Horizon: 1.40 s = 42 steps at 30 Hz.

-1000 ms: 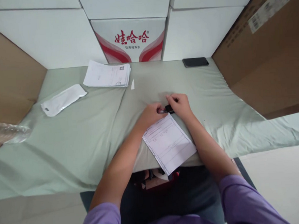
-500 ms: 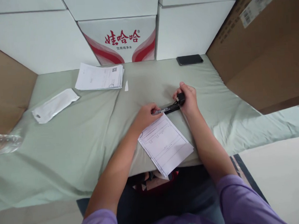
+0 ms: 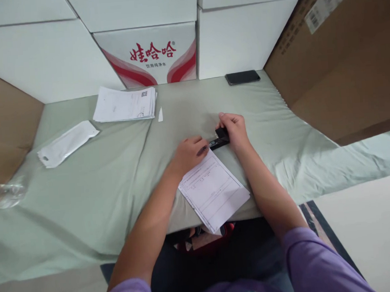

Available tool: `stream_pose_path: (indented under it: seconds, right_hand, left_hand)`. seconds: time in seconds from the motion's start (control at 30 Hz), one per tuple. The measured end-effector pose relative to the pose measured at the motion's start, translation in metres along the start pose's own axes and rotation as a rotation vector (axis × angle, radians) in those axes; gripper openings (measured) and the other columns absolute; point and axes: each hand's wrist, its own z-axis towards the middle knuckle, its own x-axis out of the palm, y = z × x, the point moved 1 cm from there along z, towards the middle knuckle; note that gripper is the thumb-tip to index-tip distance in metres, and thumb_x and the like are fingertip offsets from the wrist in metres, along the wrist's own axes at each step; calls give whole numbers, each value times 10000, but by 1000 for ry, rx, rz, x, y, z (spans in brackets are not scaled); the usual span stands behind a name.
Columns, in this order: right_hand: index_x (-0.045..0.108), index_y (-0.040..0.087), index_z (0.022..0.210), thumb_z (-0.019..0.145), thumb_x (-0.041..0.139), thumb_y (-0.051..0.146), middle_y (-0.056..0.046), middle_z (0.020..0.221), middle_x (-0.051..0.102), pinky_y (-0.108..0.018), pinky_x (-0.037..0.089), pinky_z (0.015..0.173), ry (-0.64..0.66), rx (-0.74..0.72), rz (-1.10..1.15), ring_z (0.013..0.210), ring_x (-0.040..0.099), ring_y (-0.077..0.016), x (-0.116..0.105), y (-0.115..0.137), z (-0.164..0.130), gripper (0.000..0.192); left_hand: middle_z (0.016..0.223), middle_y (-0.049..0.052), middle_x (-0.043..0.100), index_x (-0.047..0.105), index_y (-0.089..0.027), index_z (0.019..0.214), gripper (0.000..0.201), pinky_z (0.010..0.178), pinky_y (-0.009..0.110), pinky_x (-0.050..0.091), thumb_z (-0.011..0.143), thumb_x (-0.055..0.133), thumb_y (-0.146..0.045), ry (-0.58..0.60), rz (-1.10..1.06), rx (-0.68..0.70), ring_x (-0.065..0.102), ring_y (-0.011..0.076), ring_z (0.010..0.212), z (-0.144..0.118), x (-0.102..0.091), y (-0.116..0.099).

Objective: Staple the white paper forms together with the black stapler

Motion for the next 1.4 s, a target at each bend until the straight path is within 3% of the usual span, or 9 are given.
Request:
stream_pose_path:
  seconds: [0.4,0.73,1.0,1.2,1.4]
  right_hand:
    - [443,223,538,845,611,713,-5,587,573,-280,426,556,16,-33,71,536,472,-122,-1,2,-1,602]
    - [448,216,543,867,594,701,-4,580,574,-273,431,584,54,-40,38,558,480,-123,5,0,-4,601]
    - [465,215,555,851,621,695,0,581,569,-278,400,577,59,-66,71,565,475,-124,5,-5,-3,585]
    - [484,209,555,857,634,663,1,578,567,-281,376,558,85,-67,67,552,476,-122,7,-3,-4,565]
    - [488,207,542,869,614,654,11,541,509,-282,355,550,127,-78,4,545,450,-117,11,3,-6,568]
  left_hand:
    - [924,73,688,741,-255,940,261,805,360,419,992,511,-367,-79,175,21,607,222,888,-3,-6,4]
    - [881,59,689,712,-250,842,243,774,350,400,971,560,-388,-23,157,50,594,205,851,-3,-7,11]
    - [769,28,702,732,-237,794,328,688,346,363,1004,551,-410,-132,241,195,574,173,743,-6,-9,18]
    - [828,19,710,759,-258,1013,202,679,349,368,992,564,-308,-139,285,235,604,173,778,-8,-4,18]
    - [896,31,673,728,-261,1104,244,710,351,396,916,578,-217,-79,292,227,607,194,844,0,-3,11]
